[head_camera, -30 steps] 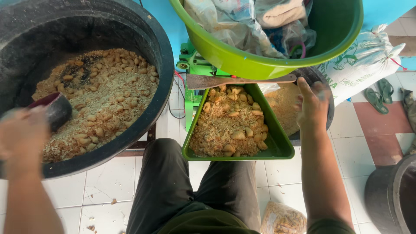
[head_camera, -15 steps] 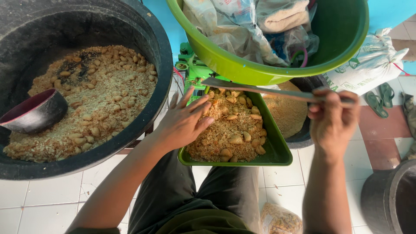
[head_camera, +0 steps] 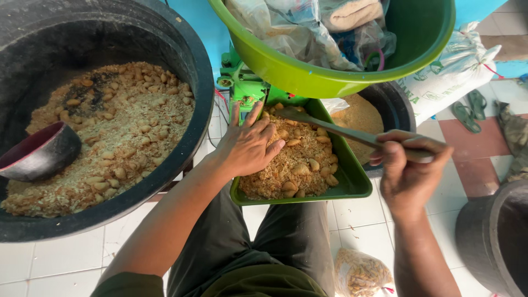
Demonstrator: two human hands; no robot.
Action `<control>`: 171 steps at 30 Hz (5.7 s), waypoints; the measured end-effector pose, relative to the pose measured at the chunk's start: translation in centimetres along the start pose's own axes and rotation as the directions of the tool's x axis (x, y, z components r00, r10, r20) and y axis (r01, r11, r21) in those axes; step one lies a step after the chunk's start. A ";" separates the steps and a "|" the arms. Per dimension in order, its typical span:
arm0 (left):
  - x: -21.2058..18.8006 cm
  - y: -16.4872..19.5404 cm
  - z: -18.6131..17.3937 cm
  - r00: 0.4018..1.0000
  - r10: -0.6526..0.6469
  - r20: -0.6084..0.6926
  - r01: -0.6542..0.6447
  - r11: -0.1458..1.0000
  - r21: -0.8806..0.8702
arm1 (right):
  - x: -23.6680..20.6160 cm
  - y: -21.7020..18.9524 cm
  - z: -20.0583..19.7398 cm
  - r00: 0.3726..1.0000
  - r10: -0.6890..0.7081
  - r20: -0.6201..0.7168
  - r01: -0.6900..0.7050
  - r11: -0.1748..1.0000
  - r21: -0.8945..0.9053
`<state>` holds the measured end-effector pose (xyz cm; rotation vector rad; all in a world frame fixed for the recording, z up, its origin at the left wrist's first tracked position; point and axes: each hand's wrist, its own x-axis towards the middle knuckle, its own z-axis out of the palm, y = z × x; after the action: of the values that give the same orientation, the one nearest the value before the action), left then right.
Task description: The person sits at a green shelling machine and uses a scoop to move cracked peanuts from the machine's green tray into a large black basin. They then use a small bowl to scoop and mix the material in the basin, separating shell fragments from the kernels, and return unshelled material to the machine tray for another pass.
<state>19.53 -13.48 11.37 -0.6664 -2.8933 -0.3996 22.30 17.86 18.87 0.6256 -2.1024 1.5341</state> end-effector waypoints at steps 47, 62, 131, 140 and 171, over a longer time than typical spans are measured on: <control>0.3 -0.2 -0.4 0.980 0.121 -0.159 -0.105 0.989 0.109 | -2.5 -2.8 4.0 0.989 -0.116 -0.090 0.097 0.977 -0.191; 6.2 2.5 -0.9 0.899 0.081 0.430 -0.113 0.992 0.051 | -0.9 -4.1 1.0 0.994 -0.112 0.000 0.103 0.917 -0.385; 4.7 1.5 -0.2 0.941 -0.071 0.330 0.016 0.986 0.167 | -5.4 -0.5 3.4 0.999 0.021 -0.043 -0.029 0.982 -0.189; 4.1 1.6 -1.4 0.897 -0.122 0.425 0.088 0.991 0.099 | -4.6 -1.3 2.3 0.998 0.034 0.056 -0.015 0.949 -0.314; 2.0 1.8 -1.4 0.966 -0.007 0.260 -0.011 0.998 0.067 | -5.2 -1.8 5.4 0.999 0.018 0.043 -0.008 0.973 -0.230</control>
<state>18.68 -11.54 13.46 -0.7636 -3.1352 -0.2262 27.01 12.69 15.58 0.5675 -2.2785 1.2682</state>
